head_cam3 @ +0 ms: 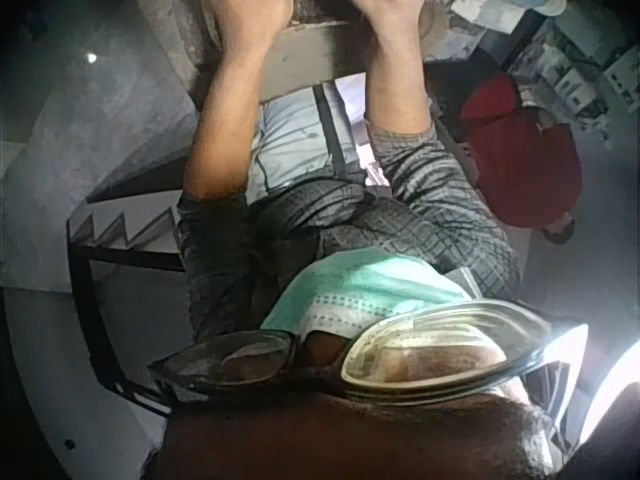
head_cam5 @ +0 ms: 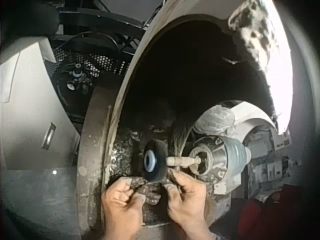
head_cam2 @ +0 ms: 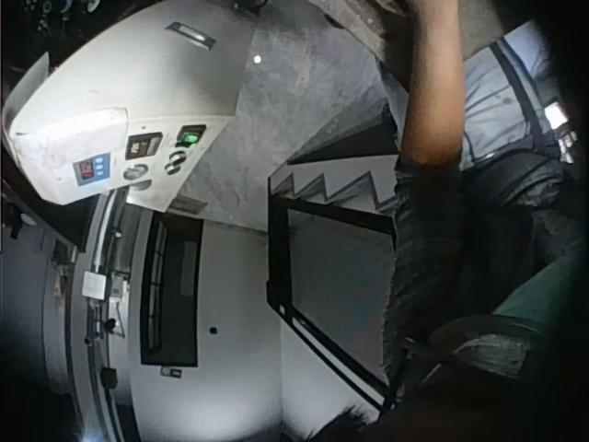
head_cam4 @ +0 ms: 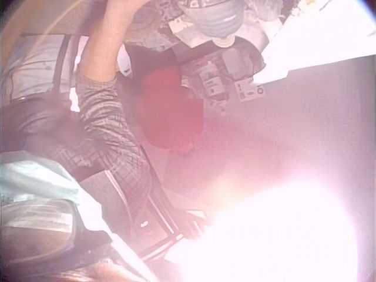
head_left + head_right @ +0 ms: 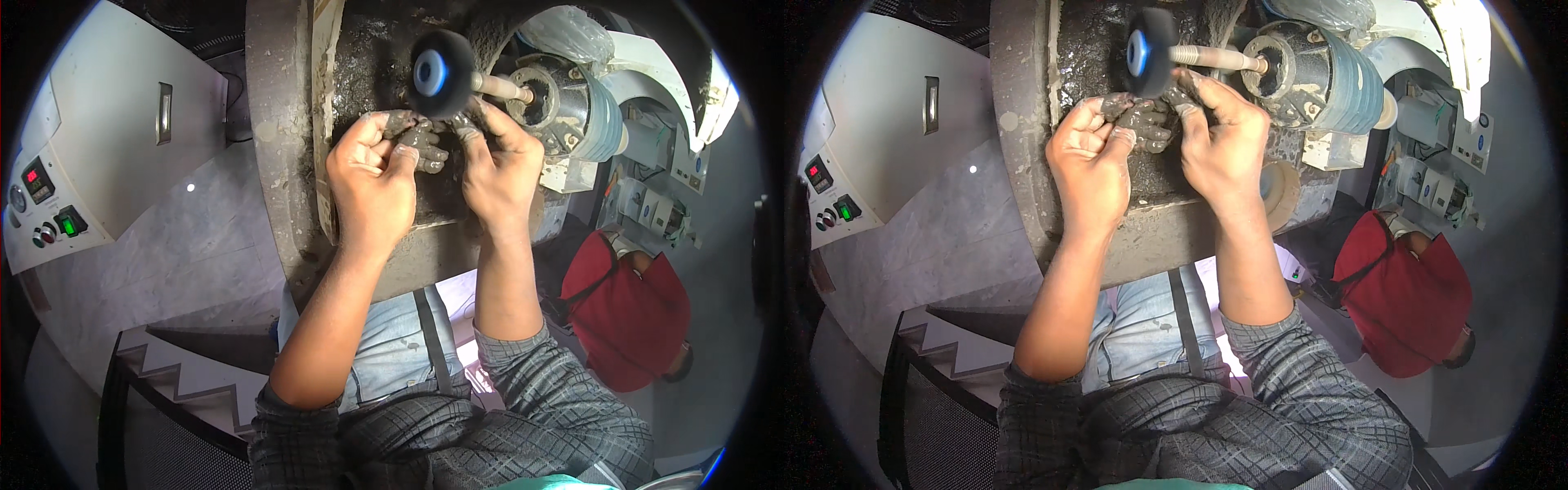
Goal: Polishing a dental prosthesis using a bench lathe.
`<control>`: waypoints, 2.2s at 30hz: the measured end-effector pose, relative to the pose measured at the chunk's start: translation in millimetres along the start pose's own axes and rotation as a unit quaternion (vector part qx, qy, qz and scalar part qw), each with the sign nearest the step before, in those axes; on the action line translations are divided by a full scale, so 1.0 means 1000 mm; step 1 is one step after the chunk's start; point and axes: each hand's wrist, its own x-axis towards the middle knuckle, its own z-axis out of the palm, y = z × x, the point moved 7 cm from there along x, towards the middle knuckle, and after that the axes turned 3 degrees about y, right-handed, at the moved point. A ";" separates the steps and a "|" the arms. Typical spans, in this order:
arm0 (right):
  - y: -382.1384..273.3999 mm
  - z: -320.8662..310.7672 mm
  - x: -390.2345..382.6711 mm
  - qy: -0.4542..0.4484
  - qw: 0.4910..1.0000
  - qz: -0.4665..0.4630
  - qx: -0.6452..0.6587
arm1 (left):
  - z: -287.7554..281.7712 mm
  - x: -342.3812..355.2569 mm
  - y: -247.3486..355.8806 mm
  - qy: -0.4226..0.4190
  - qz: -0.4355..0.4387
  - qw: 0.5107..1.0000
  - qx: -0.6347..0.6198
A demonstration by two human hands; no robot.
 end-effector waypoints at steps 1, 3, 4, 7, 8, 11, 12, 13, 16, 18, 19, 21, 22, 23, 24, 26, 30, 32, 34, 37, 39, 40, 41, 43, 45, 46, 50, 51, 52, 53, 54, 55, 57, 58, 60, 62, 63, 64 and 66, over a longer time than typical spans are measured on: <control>-0.001 0.002 -0.001 0.000 1.000 0.001 0.000 | -0.001 0.001 -0.003 0.006 -0.005 1.000 -0.003; 0.000 0.004 -0.003 -0.001 0.999 0.043 0.015 | -0.003 -0.001 -0.007 0.012 -0.010 1.000 -0.006; -0.001 0.003 -0.005 0.000 0.999 0.043 0.015 | -0.002 -0.004 -0.003 0.012 0.011 1.000 -0.002; 0.001 0.000 -0.008 0.002 0.996 0.061 0.061 | 0.001 -0.011 0.000 0.005 0.052 0.999 0.009; 0.001 -0.001 -0.007 0.004 0.994 0.075 0.078 | 0.002 -0.012 0.002 -0.001 0.071 0.997 0.017; 0.000 0.004 -0.001 -0.002 0.993 0.092 0.079 | 0.002 -0.007 0.001 0.011 0.061 0.997 0.048; 0.000 0.008 0.001 -0.010 0.994 0.094 0.063 | 0.001 -0.005 0.000 0.018 0.053 0.997 0.049; 0.000 0.008 0.002 -0.010 0.995 0.082 0.054 | 0.001 -0.004 0.000 0.019 0.040 0.997 0.055; 0.008 0.005 -0.003 0.000 0.991 0.095 0.093 | 0.002 -0.007 0.005 0.026 0.060 0.997 0.043; 0.008 0.004 -0.002 -0.003 0.992 0.097 0.083 | 0.003 -0.004 0.006 0.020 0.060 0.996 0.063; 0.008 0.004 -0.002 -0.007 0.993 0.098 0.072 | 0.005 -0.003 0.007 0.015 0.061 0.995 0.083; 0.009 0.007 -0.001 -0.016 0.992 0.099 0.074 | 0.001 0.002 0.007 0.016 0.041 0.994 0.100; 0.008 0.009 0.000 -0.024 0.992 0.099 0.075 | -0.001 0.005 0.005 0.016 0.023 0.993 0.116; 0.007 0.007 -0.003 -0.018 0.993 0.095 0.062 | -0.004 0.004 0.006 0.021 0.057 0.991 0.122; 0.006 0.006 -0.006 -0.017 0.993 0.094 0.062 | -0.008 0.005 -0.001 0.021 0.057 0.991 0.121; 0.008 0.002 -0.013 -0.002 0.993 0.083 0.081 | -0.006 0.007 0.010 -0.001 0.191 0.959 0.208; 0.006 0.011 -0.011 -0.007 0.996 0.082 0.040 | -0.003 0.019 0.017 0.005 0.148 0.946 0.289; 0.005 0.010 -0.011 -0.012 0.997 0.068 0.046 | -0.001 0.023 0.022 0.000 0.137 0.931 0.339; 0.001 0.009 -0.017 -0.019 0.995 0.077 0.052 | -0.005 0.020 0.022 0.007 0.167 0.925 0.340; -0.001 0.011 -0.020 -0.016 0.997 0.048 0.060 | -0.003 0.017 0.031 -0.004 0.212 0.923 0.320; 0.003 0.013 -0.018 -0.021 0.997 0.058 0.050 | 0.008 0.018 0.046 -0.006 0.230 0.886 0.402; 0.004 0.016 -0.016 -0.027 0.996 0.065 0.045 | 0.009 0.020 0.049 -0.004 0.231 0.886 0.402; 0.004 0.017 -0.015 -0.028 0.996 0.064 0.046 | 0.010 0.021 0.052 0.002 0.245 0.874 0.420; 0.006 0.018 -0.015 -0.026 0.997 0.056 0.045 | 0.010 0.021 0.055 0.009 0.259 0.861 0.438; 0.003 0.016 -0.019 -0.018 0.997 0.044 0.053 | 0.008 0.017 0.054 -0.013 0.262 0.879 0.398; 0.001 0.014 -0.020 -0.010 0.998 0.031 0.061 | 0.008 0.017 0.051 -0.013 0.262 0.879 0.398; 0.003 0.017 -0.012 -0.022 0.998 0.049 0.019 | 0.010 0.019 0.052 0.011 0.284 0.870 0.402; 0.002 0.018 -0.010 -0.027 0.998 0.048 0.008 | 0.011 0.021 0.053 0.021 0.290 0.856 0.427; 0.003 0.018 -0.009 -0.030 0.998 0.047 -0.004 | 0.010 0.020 0.053 0.020 0.289 0.857 0.426; 0.003 0.017 -0.010 -0.029 0.998 0.047 -0.005 | 0.009 0.018 0.052 0.010 0.287 0.863 0.415; 0.001 0.014 -0.012 -0.029 0.999 0.037 -0.007 | 0.008 0.016 0.051 0.001 0.285 0.870 0.403; -0.001 0.013 -0.015 -0.030 0.999 0.026 -0.008 | 0.006 0.013 0.048 0.001 0.286 0.869 0.403; 0.001 0.007 -0.020 -0.012 1.000 0.016 0.023 | 0.002 0.002 0.043 0.000 0.316 0.887 0.337; -0.001 0.003 -0.021 0.006 0.998 0.007 0.054 | 0.001 -0.001 0.039 0.000 0.316 0.887 0.337; -0.007 -0.004 -0.017 0.008 1.000 0.000 0.030 | 0.000 -0.006 0.032 -0.003 0.310 0.905 0.291; -0.011 -0.006 -0.011 0.006 1.000 0.002 0.003 | 0.000 -0.008 0.021 -0.011 0.261 0.930 0.259; -0.010 -0.005 -0.009 0.011 1.000 -0.002 -0.020 | -0.003 -0.006 0.012 0.004 0.198 0.959 0.205; -0.010 -0.005 -0.007 0.012 1.000 -0.003 -0.020 | -0.006 -0.004 0.005 0.021 0.134 0.979 0.149; -0.006 -0.003 -0.005 0.003 1.000 0.025 -0.010 | -0.003 -0.002 0.003 0.022 0.137 0.980 0.142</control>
